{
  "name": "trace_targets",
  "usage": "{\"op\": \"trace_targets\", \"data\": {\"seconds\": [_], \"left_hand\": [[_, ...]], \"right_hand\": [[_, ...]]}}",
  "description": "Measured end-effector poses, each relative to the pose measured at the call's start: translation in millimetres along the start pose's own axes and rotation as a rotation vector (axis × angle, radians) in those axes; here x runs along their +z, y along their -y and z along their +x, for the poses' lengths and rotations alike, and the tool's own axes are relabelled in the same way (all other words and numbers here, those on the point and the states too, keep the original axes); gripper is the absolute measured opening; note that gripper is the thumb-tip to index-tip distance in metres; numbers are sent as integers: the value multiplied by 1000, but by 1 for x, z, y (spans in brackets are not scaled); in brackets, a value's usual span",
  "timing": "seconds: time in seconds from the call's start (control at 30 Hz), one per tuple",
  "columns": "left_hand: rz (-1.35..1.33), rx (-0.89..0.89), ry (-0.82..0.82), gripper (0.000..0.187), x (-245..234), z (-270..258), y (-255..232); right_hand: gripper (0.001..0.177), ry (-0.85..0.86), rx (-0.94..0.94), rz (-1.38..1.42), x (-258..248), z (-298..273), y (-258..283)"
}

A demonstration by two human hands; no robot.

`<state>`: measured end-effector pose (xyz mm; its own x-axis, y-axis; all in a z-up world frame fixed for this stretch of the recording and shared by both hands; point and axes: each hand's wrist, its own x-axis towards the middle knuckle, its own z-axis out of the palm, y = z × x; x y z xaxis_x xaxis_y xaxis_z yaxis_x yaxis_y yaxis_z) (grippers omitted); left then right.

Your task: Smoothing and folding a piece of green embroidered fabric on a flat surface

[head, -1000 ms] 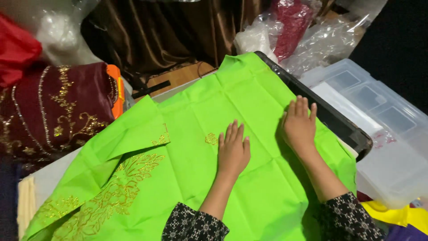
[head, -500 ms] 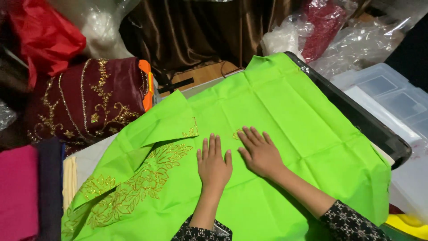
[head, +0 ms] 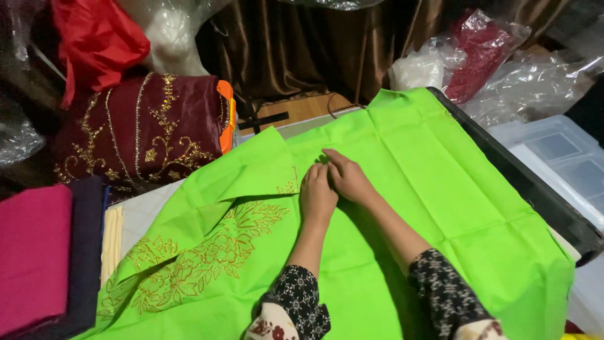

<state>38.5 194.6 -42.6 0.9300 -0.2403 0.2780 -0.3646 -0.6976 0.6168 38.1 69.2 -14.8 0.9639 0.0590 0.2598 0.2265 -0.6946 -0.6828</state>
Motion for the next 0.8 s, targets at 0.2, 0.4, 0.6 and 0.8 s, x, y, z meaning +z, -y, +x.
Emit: {"op": "trace_targets", "data": {"seconds": [0.2,0.4,0.6,0.8], "left_hand": [[327,-75,435,80,-43,19,2],[476,-97,530,95,-102,19,-10],[374,-285,334,61,-120,4,56],[398,-160,176,54,-121,-3,56]], "right_hand": [[58,172,105,-308,27,20,-28],[64,287,320,-620,-7,17,-11],[62,147,339,-651,-38,1,-61],[54,-117,76,-100,-7,0,26]]}}
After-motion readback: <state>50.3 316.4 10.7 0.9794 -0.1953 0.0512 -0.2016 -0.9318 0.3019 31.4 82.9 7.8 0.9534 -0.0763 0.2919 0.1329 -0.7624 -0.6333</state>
